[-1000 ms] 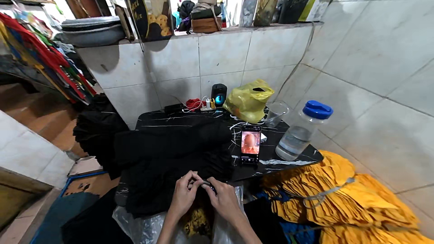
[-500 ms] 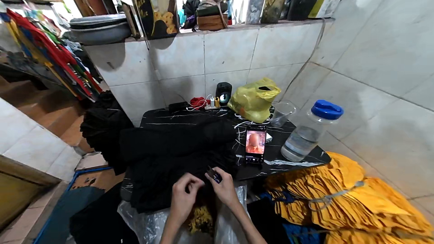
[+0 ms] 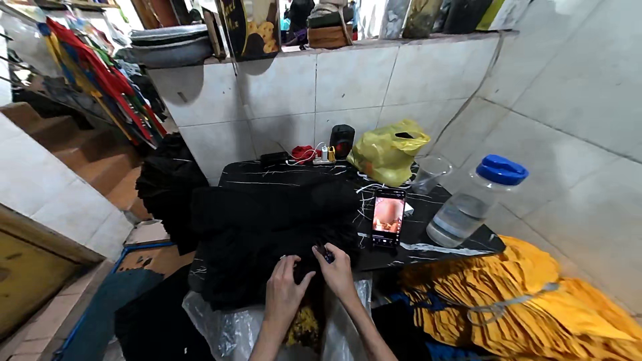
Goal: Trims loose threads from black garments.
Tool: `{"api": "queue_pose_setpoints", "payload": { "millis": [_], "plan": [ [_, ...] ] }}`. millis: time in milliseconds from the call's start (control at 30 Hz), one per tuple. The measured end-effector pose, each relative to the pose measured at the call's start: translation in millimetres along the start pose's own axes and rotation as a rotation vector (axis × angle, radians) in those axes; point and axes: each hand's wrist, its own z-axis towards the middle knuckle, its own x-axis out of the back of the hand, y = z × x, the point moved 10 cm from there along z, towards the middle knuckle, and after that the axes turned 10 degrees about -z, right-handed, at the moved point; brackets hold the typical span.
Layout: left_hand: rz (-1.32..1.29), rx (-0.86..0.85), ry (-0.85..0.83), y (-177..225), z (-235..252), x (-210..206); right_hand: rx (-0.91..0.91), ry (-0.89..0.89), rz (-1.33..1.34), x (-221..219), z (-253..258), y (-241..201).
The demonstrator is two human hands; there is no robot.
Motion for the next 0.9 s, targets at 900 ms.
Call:
{"api": "queue_pose_setpoints", "payload": {
  "millis": [900],
  "plan": [
    [-0.241,-0.230,0.090,-7.9,-28.1,33.0,0.393,-0.123,-0.551,-29.6,-69.2,-33.7]
  ]
}}
